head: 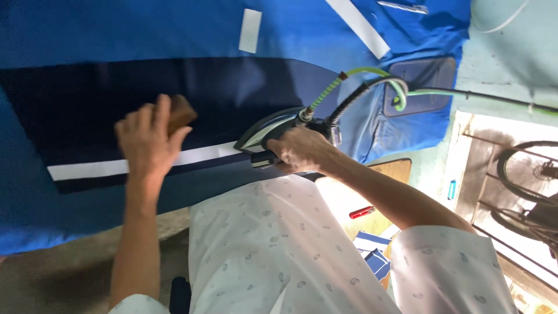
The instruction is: The person irons a dark blue fabric piece on a blue-covered workbench. They place white strips onto the fabric and use a steam iron to press them flat, occasionally using a wooden block to hold the material in place.
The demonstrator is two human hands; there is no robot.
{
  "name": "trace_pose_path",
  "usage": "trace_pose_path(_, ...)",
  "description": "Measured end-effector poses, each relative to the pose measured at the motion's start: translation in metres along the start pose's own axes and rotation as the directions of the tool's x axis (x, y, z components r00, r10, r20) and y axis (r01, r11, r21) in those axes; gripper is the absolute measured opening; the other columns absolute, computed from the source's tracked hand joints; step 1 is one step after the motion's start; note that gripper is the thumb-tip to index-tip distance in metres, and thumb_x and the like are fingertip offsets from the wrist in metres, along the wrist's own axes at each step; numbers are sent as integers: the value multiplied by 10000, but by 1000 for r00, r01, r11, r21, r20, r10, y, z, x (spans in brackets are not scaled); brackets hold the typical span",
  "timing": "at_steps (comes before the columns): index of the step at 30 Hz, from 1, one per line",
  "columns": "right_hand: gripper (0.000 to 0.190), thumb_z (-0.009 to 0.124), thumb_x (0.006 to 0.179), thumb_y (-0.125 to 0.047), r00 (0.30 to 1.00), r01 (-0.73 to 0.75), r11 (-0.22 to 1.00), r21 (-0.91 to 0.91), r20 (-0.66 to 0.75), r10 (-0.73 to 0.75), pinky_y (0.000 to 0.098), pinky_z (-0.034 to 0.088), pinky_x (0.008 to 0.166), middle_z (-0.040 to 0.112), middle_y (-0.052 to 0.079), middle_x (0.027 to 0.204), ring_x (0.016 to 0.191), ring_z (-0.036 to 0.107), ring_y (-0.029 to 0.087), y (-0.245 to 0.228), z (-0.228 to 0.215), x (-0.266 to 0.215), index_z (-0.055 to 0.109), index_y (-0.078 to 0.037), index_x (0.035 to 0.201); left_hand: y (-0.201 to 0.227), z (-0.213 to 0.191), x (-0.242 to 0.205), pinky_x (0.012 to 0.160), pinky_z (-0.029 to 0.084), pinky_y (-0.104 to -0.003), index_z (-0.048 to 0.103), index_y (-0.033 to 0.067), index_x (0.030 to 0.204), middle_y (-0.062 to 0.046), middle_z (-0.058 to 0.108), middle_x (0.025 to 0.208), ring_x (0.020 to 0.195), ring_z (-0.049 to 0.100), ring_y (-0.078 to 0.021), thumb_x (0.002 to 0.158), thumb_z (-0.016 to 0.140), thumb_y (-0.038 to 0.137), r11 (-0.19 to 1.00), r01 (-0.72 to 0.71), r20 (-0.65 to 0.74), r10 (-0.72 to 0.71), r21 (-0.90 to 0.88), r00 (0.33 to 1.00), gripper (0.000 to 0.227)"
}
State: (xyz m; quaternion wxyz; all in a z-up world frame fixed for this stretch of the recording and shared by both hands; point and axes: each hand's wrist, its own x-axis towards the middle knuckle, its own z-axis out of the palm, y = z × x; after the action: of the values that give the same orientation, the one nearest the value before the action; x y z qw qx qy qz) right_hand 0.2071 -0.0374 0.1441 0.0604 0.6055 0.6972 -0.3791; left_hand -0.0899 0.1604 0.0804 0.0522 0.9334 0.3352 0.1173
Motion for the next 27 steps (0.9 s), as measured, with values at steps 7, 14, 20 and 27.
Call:
trace_pose_path(7, 290, 738, 761, -377, 998, 24, 1000, -2, -60, -24, 437, 609, 571, 683, 101, 582, 594, 730, 319, 3, 11, 1, 582, -152, 858, 33, 22, 13, 800, 522, -365, 636, 157, 1433, -78, 660, 1136, 973, 677, -227, 997, 533, 682, 989, -110, -172, 126, 97, 977, 691)
trace_pose_path(14, 269, 714, 811, -360, 999, 30, 998, 49, -19, -29, 399, 591, 529, 627, 96, 514, 520, 698, 304, 1, 7, 9, 554, -144, 795, 38, 17, 19, 733, 539, -325, 698, 126, 1368, -68, 709, 1069, 907, 694, -212, 994, 523, 662, 992, -108, -300, 125, 71, 946, 677)
trace_pose_path(20, 242, 702, 820, -318, 999, 8, 998, 59, 46, -10, 439, 580, 521, 610, 101, 496, 503, 686, 332, -7, -12, 5, 548, -131, 807, 38, 19, 18, 738, 532, -321, 703, 142, 1347, -50, 704, 1056, 922, 692, -199, 974, 544, 669, 992, -78, -336, 106, 95, 936, 664)
trace_pose_path(27, 263, 686, 798, -375, 999, -11, 999, 37, 47, 9, 511, 591, 591, 649, 162, 562, 607, 720, 383, -13, -25, 5, 604, -128, 836, 38, 22, 13, 751, 529, -334, 687, 156, 1369, -48, 705, 1061, 938, 683, -206, 940, 601, 638, 999, -13, -340, 30, 51, 940, 651)
